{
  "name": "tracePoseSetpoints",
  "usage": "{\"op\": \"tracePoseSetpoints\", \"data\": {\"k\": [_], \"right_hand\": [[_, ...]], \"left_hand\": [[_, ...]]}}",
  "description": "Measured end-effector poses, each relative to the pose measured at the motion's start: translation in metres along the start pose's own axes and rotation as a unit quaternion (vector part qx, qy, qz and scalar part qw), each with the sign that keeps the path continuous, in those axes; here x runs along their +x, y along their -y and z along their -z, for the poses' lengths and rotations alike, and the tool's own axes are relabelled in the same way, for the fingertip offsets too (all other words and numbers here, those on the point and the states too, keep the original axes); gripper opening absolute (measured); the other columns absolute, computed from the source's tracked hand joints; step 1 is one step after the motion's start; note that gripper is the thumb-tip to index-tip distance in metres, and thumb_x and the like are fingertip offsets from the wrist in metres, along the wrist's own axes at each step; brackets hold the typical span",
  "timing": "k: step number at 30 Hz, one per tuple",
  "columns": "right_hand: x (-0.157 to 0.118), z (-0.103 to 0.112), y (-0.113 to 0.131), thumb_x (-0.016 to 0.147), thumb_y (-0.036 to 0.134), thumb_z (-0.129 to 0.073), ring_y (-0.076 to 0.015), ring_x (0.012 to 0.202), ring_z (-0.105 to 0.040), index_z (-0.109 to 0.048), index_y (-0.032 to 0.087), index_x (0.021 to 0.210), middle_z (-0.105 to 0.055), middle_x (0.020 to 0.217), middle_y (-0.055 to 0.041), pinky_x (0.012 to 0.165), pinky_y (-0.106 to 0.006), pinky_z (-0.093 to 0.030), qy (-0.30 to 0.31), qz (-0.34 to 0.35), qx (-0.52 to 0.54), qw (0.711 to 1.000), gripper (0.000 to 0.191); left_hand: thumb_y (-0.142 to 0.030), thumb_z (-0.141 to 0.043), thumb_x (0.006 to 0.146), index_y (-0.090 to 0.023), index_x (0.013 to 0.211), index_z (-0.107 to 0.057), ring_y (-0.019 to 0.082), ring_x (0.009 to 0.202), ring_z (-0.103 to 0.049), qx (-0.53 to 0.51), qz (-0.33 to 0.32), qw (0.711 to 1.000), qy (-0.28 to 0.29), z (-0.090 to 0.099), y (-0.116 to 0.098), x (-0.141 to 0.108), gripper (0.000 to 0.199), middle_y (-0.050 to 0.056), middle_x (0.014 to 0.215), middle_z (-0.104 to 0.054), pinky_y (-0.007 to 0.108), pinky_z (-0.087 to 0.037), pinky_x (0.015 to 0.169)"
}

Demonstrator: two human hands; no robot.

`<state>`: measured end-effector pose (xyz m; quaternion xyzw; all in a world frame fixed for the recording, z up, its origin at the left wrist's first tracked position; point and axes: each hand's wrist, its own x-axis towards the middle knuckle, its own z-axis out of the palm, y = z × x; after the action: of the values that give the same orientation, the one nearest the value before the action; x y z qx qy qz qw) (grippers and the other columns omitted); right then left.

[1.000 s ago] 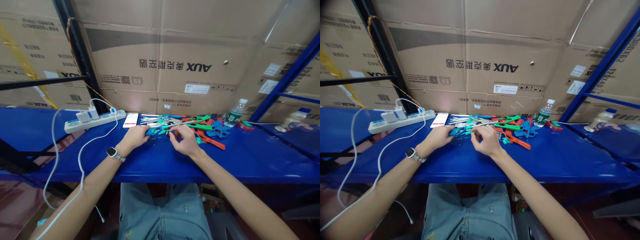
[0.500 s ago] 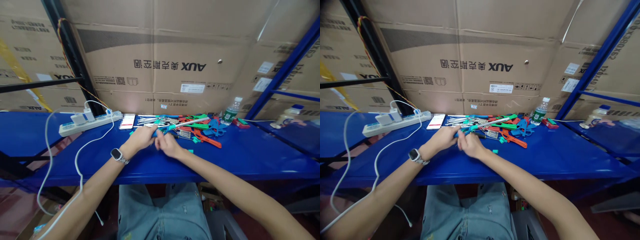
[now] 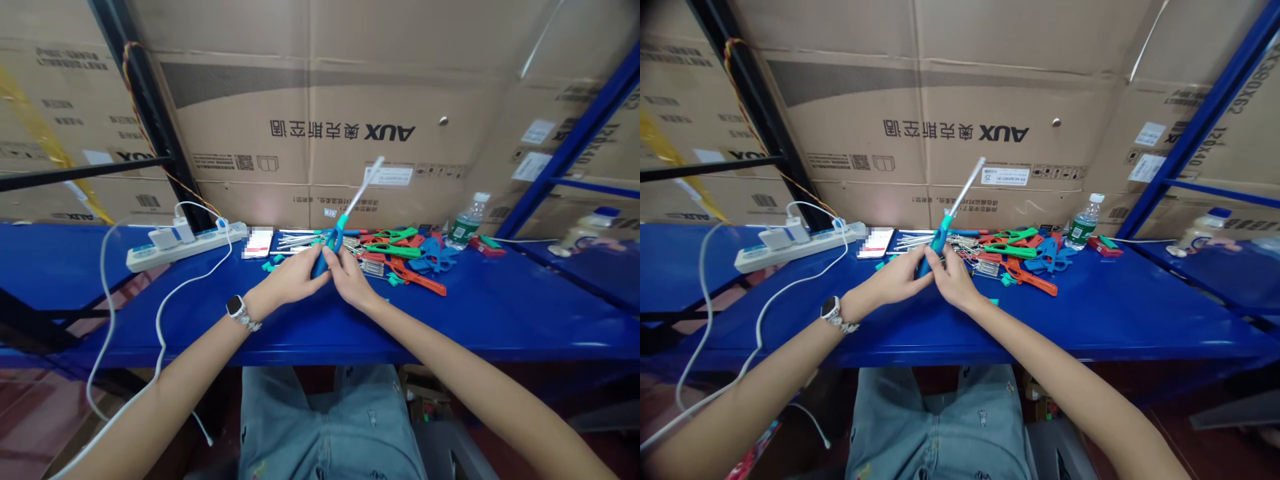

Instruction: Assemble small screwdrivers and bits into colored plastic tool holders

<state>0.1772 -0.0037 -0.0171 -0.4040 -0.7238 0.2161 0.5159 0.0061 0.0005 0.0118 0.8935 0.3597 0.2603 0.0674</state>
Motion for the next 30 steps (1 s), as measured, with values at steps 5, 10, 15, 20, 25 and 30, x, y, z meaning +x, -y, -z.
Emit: {"op": "tracePoseSetpoints", "data": {"k": [5,10,15,20,25,30], "right_hand": [[0.000,0.004,-0.010,0.103,0.066,-0.029,-0.0176,0.065,-0.068,-0.046,0.025,0.121,-0.069,0.082,-0.0030,0.060,-0.029,-0.053,0.051,-0.102,0.111,0.987,0.048],[-0.005,0.012,-0.007,0.101,0.067,-0.038,-0.0111,0.039,-0.049,-0.046,0.027,0.122,-0.053,0.061,0.0095,0.042,-0.022,-0.039,0.107,-0.088,0.128,0.982,0.047],[-0.007,0.032,-0.005,0.104,0.064,-0.033,-0.0166,0.063,-0.061,-0.058,0.022,0.101,-0.061,0.070,0.0009,0.061,-0.029,-0.048,0.124,-0.049,-0.069,0.989,0.049],[-0.017,0.056,-0.012,0.104,0.056,-0.042,-0.0298,0.107,-0.069,-0.060,0.021,0.129,-0.073,0.116,-0.0129,0.090,-0.044,-0.052,0.128,-0.045,-0.220,0.966,0.047],[-0.023,0.060,-0.004,0.099,0.049,-0.054,-0.0318,0.121,-0.065,-0.060,0.022,0.139,-0.066,0.138,-0.0128,0.100,-0.048,-0.050,0.199,0.006,-0.281,0.939,0.048],[-0.021,0.038,0.010,0.091,0.047,-0.068,-0.0293,0.110,-0.068,-0.065,0.024,0.130,-0.072,0.123,-0.0084,0.088,-0.039,-0.052,0.276,0.051,-0.284,0.917,0.046]], "left_hand": [[-0.049,-0.065,0.091,-0.020,0.087,-0.059,0.019,0.079,-0.062,-0.025,-0.011,0.997,0.069,0.005,0.026,-0.024,0.031,0.004,0.088,-0.065,0.032,-0.050,0.071],[-0.037,-0.053,0.099,-0.020,0.084,-0.056,0.016,0.064,-0.055,-0.018,0.017,0.992,0.123,-0.003,0.050,-0.033,0.023,0.000,0.073,-0.061,0.029,-0.042,0.061],[-0.024,-0.049,0.099,-0.020,0.086,-0.056,0.016,0.067,-0.058,0.027,0.016,0.992,0.120,-0.008,0.051,-0.013,0.016,0.001,0.076,-0.063,0.027,-0.040,0.063],[-0.032,-0.056,0.098,-0.020,0.081,-0.056,0.015,0.058,-0.053,0.049,0.038,0.997,0.049,0.000,0.049,-0.019,0.021,0.000,0.067,-0.060,0.027,-0.036,0.058],[-0.032,-0.048,0.102,-0.021,0.061,-0.043,0.012,0.052,-0.045,0.086,-0.062,0.986,-0.127,0.021,0.040,-0.058,0.042,-0.002,0.056,-0.050,0.028,-0.035,0.055],[-0.037,-0.060,0.098,-0.020,0.086,-0.060,0.020,0.080,-0.059,0.102,-0.165,0.977,-0.093,0.026,0.017,-0.056,0.021,0.004,0.082,-0.064,0.032,-0.048,0.071]]}}
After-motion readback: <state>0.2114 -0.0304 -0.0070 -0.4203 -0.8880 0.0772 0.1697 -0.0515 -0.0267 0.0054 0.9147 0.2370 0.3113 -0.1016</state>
